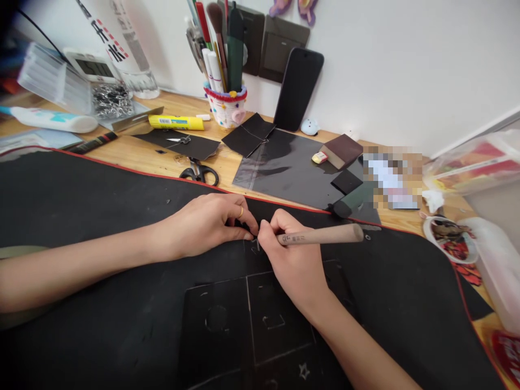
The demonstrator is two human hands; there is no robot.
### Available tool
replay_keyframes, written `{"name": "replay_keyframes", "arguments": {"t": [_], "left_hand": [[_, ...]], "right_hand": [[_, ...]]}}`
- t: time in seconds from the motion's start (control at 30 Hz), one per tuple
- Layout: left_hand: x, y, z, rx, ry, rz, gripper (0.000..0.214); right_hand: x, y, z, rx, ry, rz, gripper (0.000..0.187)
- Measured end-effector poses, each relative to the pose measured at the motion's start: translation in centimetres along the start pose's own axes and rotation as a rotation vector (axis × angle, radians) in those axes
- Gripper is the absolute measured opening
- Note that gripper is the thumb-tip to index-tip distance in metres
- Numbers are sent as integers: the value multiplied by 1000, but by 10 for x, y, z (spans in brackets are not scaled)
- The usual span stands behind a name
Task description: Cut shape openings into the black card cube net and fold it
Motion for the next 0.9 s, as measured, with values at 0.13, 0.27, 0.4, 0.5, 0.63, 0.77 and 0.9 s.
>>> {"name": "replay_keyframes", "arguments": {"t": [0.13,0.27,0.4,0.5,0.63,0.77,0.9], "left_hand": [[-1,0,-1,2,-4,-2,13],[-1,1,-1,-2,-7,1,13],[-1,1,-1,-9,-15,5,13],[-1,1,-1,-6,-10,7,13],[-1,1,-1,4,7,10,13],[0,1,-1,9,13,12,13],[0,1,0,11,12,5,13]], "right_hand": [[0,-1,-1,11,-9,-18,31],[0,-1,-2,13,-10,-25,30],[3,-2,-1,24,6,-35,31],[5,-2,0,24,22,-44,32],[5,-3,0,32,26,-40,31],[3,-3,-1,26,20,-34,31],[3,-2,-1,23,13,-34,31]]}}
Point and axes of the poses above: each hand's wrist, its own z-axis towards the middle knuckle, its own y-axis out of the back of the hand, x = y × z, the point moved 8 cm from there along z, towards the middle knuckle, and after that the axes turned 11 degrees about -x, right-handed, at the moved point
